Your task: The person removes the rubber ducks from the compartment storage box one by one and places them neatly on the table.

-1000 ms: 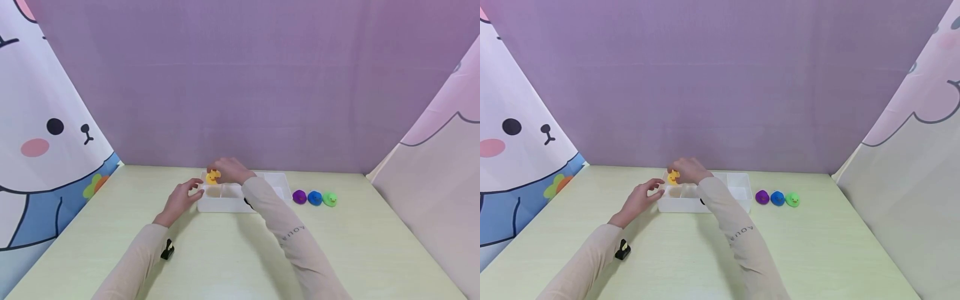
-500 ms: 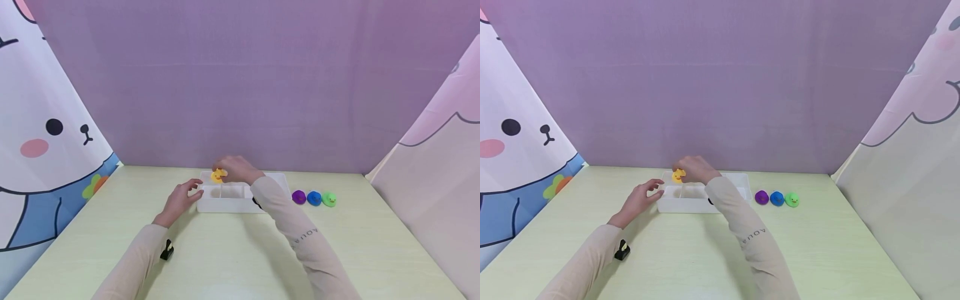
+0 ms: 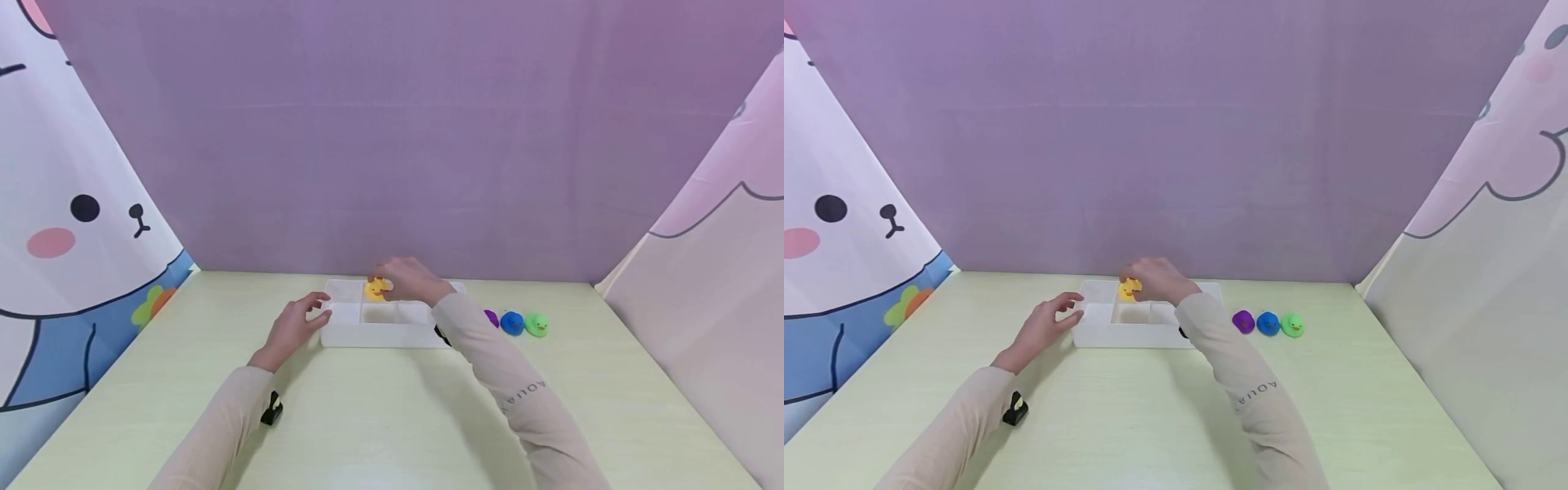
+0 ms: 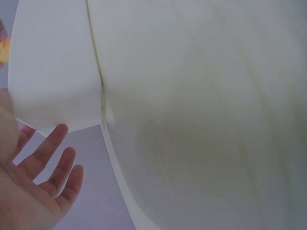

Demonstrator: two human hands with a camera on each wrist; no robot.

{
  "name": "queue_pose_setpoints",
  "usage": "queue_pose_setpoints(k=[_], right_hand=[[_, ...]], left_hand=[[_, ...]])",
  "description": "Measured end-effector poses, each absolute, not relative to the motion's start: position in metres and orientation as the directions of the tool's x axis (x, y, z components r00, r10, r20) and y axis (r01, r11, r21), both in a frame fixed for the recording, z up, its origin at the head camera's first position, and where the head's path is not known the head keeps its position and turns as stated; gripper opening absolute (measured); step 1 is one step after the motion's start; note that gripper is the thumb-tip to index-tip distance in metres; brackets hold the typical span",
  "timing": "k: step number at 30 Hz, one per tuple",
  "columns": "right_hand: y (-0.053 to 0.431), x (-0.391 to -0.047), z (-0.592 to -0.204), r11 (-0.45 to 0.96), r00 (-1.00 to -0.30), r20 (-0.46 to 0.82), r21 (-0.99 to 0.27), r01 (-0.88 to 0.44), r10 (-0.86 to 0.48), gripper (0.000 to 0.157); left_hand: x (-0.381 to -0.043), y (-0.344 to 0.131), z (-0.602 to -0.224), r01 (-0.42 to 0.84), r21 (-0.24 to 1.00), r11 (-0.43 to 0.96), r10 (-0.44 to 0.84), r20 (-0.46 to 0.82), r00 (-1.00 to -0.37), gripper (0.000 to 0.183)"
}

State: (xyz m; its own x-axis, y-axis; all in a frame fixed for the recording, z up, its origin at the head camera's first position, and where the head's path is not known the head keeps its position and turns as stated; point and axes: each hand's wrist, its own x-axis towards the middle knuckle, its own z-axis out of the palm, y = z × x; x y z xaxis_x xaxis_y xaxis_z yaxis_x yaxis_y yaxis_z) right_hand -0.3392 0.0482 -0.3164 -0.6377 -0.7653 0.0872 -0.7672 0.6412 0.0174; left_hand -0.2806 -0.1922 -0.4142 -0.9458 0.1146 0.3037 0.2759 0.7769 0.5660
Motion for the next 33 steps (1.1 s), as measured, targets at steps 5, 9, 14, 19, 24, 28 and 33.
queue_pose_setpoints(k=[5, 9, 14, 19, 24, 28, 33], right_hand=[[0.064, -0.34, -0.319, 0.658, -0.655, 0.099, -0.003, -0.753, -0.749, 0.029], [0.075, -0.339, -0.319, 0.665, -0.662, 0.111, -0.011, -0.747, -0.742, 0.029], [0.087, -0.336, -0.318, 0.661, -0.656, 0.126, -0.004, -0.75, -0.744, 0.028], [0.101, -0.333, -0.318, 0.673, -0.667, 0.127, 0.008, -0.74, -0.734, 0.028], [0.115, -0.332, -0.32, 0.681, -0.674, 0.135, 0.005, -0.733, -0.726, 0.029], [0.127, -0.331, -0.321, 0.682, -0.674, 0.154, 0.001, -0.731, -0.722, 0.028], [0.143, -0.329, -0.322, 0.693, -0.685, 0.17, -0.015, -0.721, -0.708, 0.028]], left_hand=[[-0.281, -0.193, -0.414, 0.277, 0.568, 0.775, 0.117, 0.303, -0.946, 0.035], [-0.281, -0.194, -0.414, 0.277, 0.57, 0.773, 0.116, 0.302, -0.946, 0.035], [-0.281, -0.194, -0.414, 0.278, 0.573, 0.771, 0.117, 0.302, -0.946, 0.035], [-0.28, -0.193, -0.414, 0.28, 0.577, 0.768, 0.121, 0.298, -0.947, 0.035], [-0.28, -0.193, -0.414, 0.273, 0.58, 0.767, 0.115, 0.295, -0.949, 0.035], [-0.28, -0.193, -0.415, 0.276, 0.58, 0.767, 0.116, 0.297, -0.948, 0.034], [-0.28, -0.193, -0.415, 0.273, 0.58, 0.767, 0.113, 0.296, -0.948, 0.034]])
